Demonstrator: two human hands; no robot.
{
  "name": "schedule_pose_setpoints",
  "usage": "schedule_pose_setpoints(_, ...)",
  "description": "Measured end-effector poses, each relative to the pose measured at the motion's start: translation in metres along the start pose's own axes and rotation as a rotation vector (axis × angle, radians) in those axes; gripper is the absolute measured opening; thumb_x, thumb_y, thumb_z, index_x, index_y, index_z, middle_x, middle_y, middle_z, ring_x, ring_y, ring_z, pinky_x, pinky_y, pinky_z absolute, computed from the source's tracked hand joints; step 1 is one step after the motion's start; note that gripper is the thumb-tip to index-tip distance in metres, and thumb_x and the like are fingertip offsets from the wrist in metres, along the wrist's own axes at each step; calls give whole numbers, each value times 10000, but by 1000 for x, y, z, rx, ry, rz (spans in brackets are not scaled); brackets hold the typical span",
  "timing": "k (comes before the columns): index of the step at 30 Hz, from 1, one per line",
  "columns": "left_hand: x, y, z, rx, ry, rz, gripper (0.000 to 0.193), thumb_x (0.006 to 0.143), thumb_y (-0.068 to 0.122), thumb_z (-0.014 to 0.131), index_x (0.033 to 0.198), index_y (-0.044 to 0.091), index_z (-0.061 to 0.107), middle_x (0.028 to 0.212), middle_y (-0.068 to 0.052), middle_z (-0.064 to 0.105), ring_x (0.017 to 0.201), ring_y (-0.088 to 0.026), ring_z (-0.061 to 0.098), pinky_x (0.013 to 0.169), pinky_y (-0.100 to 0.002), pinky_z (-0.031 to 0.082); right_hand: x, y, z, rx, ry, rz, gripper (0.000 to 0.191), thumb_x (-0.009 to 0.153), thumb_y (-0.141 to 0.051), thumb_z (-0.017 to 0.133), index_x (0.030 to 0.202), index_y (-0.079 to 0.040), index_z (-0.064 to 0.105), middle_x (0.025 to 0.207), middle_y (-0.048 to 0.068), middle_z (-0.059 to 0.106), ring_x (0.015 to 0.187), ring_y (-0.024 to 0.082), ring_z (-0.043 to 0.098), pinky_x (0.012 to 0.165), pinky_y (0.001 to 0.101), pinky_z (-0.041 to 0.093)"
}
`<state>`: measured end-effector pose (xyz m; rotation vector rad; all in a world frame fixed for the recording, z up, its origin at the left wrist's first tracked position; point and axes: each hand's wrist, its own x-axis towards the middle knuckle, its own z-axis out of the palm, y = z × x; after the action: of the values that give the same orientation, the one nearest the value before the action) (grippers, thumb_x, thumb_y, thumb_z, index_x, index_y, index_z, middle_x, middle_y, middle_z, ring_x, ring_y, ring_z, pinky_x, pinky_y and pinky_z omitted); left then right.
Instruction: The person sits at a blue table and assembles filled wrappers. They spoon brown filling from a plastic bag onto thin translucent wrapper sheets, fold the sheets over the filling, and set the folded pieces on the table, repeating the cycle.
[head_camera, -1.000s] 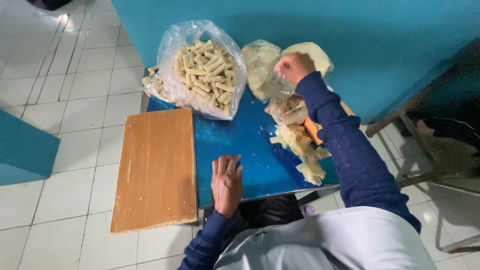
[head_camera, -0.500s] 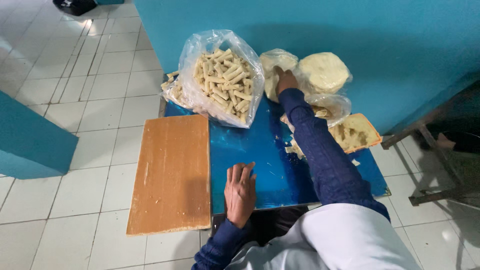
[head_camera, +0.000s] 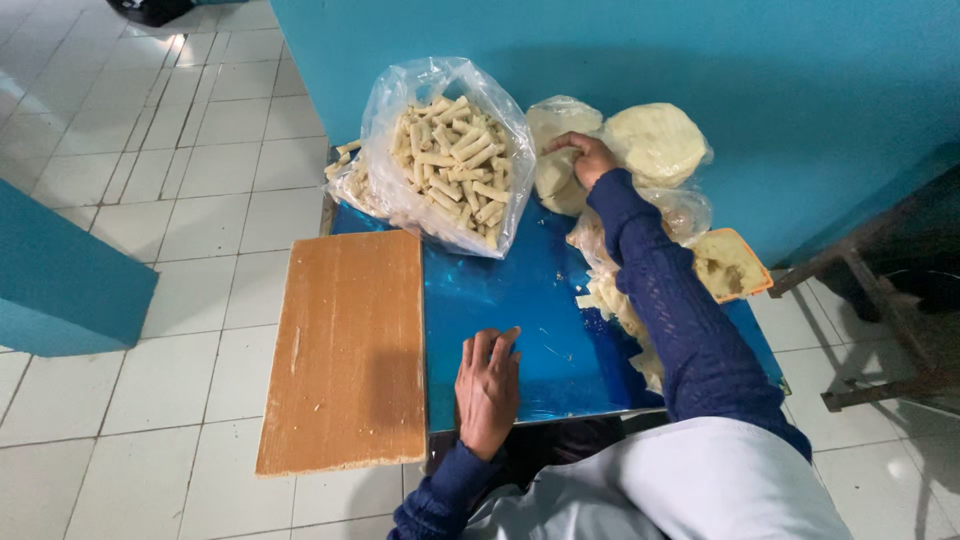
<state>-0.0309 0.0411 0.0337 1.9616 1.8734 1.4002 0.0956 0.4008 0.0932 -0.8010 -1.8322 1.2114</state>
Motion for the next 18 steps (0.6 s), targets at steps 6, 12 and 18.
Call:
schedule_pose_setpoints(6,-2,0,0,1,-7,-6,327,913,73,656,1240,69,636,1128,-151,601,1037,-367,583,841,-460,501,-9,6,-1,346,90,228,386,873,120,446,1027,-161,660,1135,27,692,932,214,752,730,348,571)
schedule_pose_setpoints(12,-1,-1,1,0,17,10,331,903,65,659,1232,62,630,1135,-150,606,1047,-365,588,849,-463,500,-4,8,4,-1144,344,-107,219,926,-41,630,1034,-167,773,1149,123,721,1023,340,710,902,435,559)
schedule_pose_setpoints(18,-1,-2,0,-5,4,7,336,897,67,662,1232,61,632,1135,-150,607,1038,-364,591,851,-463,502,2,6,15,-1086,348,-405,344,760,2,624,1048,-116,770,1128,176,711,1033,381,662,888,458,512)
